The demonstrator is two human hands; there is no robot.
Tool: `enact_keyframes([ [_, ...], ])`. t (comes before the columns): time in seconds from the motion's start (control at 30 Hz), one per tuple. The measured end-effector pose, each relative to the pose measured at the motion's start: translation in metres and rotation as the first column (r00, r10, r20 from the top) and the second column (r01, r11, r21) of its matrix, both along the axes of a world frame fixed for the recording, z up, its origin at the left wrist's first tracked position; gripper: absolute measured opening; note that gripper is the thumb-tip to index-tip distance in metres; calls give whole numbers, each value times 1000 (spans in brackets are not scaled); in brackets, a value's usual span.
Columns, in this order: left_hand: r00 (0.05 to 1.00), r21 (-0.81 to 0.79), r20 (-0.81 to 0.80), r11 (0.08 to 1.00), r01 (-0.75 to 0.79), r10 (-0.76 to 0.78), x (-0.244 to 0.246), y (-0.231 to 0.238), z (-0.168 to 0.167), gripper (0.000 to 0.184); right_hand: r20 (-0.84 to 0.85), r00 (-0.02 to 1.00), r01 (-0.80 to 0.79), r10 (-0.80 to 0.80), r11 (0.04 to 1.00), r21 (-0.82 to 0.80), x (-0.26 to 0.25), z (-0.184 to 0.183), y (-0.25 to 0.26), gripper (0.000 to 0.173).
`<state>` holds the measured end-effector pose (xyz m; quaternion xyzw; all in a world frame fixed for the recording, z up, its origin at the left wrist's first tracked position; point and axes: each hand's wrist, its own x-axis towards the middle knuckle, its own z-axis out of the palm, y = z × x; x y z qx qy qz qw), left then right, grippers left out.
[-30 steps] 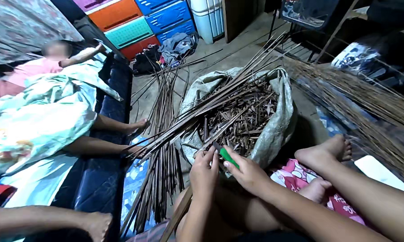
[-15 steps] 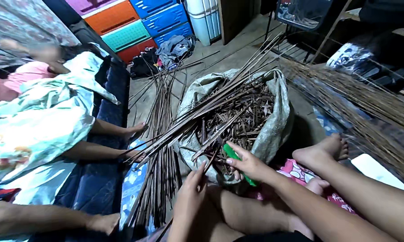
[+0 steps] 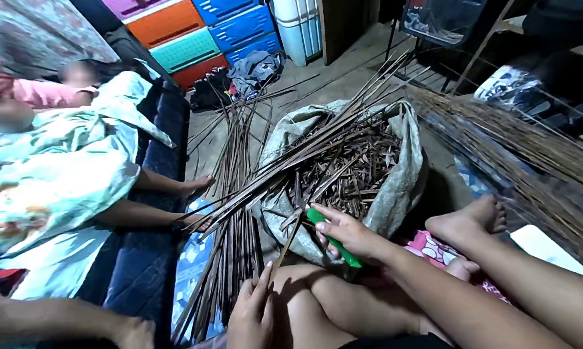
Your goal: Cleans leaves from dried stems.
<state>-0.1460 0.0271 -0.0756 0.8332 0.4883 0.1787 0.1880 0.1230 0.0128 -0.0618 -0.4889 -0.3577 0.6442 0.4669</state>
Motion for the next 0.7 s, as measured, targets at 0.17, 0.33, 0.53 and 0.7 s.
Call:
enact_keyframes([
  [0.17,999,-26,11,999,-35,35,3,-7,3,45,44,999,18,-17,1000,-15,-3,2,3,58],
  [0.33,997,-32,13,997,-73,74,7,-11,2,46,75,996,46,-45,999,-11,-8,0,5,56],
  [0.53,994,-49,0,993,-105,105,9,-16,2,47,134,988,79,-74,996,-35,-12,-2,8,56],
  [0.7,995,-75,-1,992,-101,101,7,-15,4,46,180,974,149,-136,987,-64,-4,-4,13,56],
])
